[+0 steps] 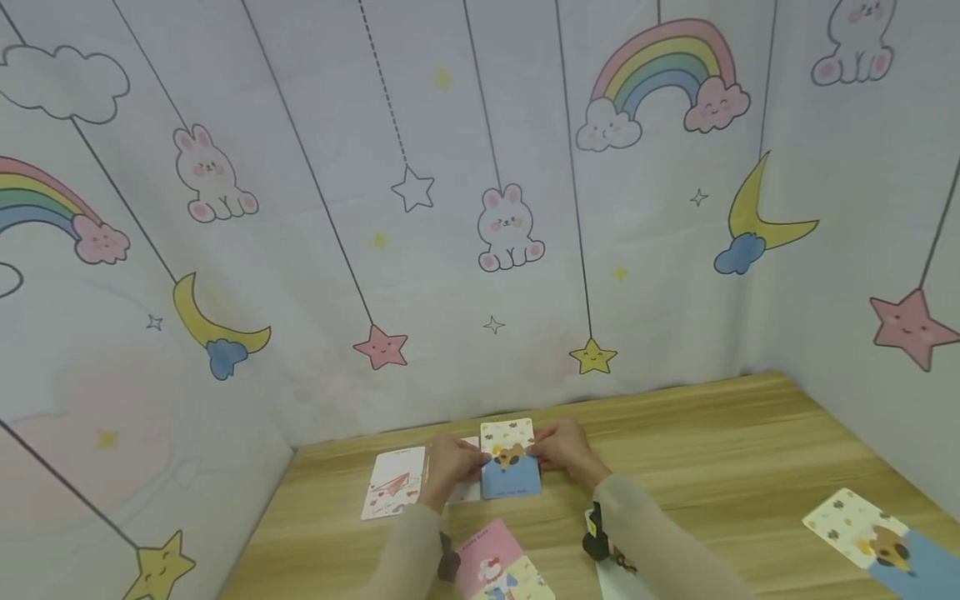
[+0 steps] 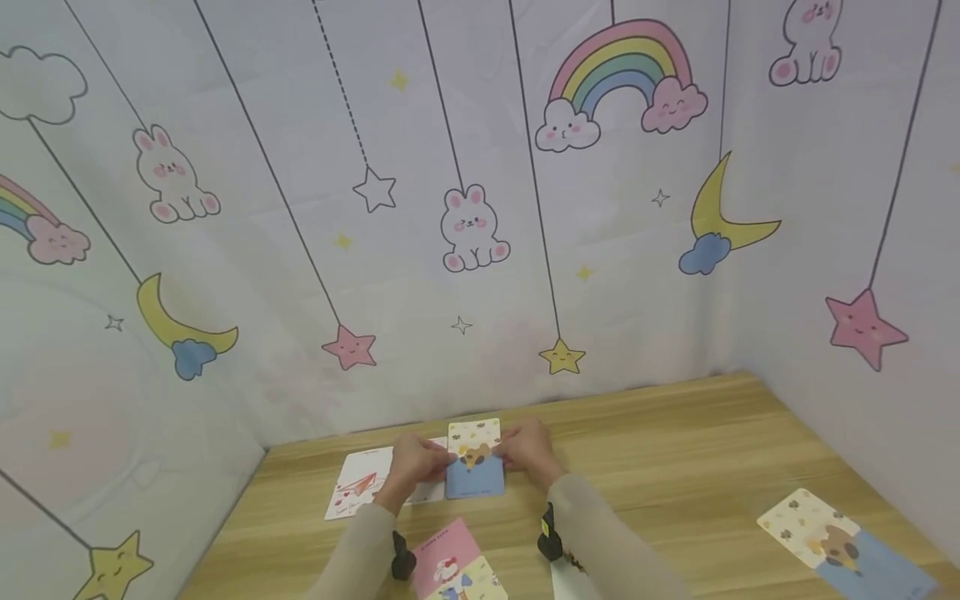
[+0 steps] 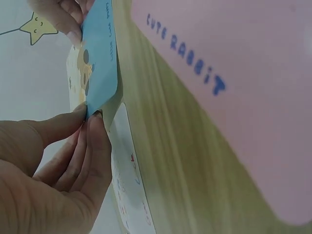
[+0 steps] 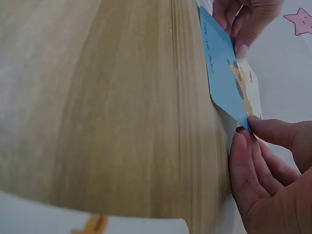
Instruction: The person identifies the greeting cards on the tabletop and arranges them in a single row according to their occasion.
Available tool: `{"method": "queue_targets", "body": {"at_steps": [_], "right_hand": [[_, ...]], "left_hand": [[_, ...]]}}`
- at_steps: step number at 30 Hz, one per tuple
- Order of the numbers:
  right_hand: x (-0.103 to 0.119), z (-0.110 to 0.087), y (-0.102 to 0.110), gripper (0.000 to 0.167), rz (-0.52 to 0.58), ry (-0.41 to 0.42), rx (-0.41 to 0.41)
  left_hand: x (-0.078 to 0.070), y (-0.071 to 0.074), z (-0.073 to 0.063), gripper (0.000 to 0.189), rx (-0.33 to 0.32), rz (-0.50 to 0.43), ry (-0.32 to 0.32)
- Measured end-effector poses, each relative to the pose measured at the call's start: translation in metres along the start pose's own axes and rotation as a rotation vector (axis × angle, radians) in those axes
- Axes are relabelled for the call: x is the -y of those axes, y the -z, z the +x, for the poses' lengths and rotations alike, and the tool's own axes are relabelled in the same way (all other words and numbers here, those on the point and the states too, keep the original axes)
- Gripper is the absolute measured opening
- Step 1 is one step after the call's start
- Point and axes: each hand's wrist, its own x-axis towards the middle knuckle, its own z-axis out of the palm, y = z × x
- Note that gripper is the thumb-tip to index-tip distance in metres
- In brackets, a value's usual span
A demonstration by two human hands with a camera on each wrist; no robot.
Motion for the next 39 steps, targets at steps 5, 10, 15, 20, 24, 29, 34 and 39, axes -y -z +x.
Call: {"method": "queue_targets", "body": {"at_steps": [5,10,15,20,24,29,34,39], "right_hand": [[0.003,0.002,-0.005,0.012,-0.074,0.003,-0.024],[0.003,0.003,-0.011,0.013,-0.135,0.012,-0.04],[-0.001,0.001,-0.018,0.019,-0.206,0.066,-0.032],[-0.003,0.001,-0.015,0.037,-0.307,0.13,-0.068],[-0.003,0.001,-0.007,0.039,-0.306,0.15,-0.066],[0.006,-0.005,0.009,0.032,-0.283,0.177,0.001],[0.017,-0.015,0.031,0.024,-0.323,0.208,0.108],[0.021,-0.024,0.058,0.016,-0.332,0.26,0.161]], "left_hand": [[-0.003,-0.004,0.0,0.016,-0.077,0.109,-0.052],[-0.004,-0.006,-0.004,0.018,-0.129,0.223,-0.084],[-0.003,-0.008,-0.006,0.02,-0.158,0.309,-0.065],[-0.004,-0.013,-0.005,0.023,-0.155,0.34,-0.116],[-0.009,-0.016,-0.005,0.022,-0.143,0.385,-0.143],[-0.024,-0.016,-0.014,0.015,-0.114,0.386,-0.225],[-0.042,-0.018,-0.029,0.02,-0.065,0.35,-0.288],[-0.059,-0.024,-0.04,0.024,-0.022,0.318,-0.345]]}}
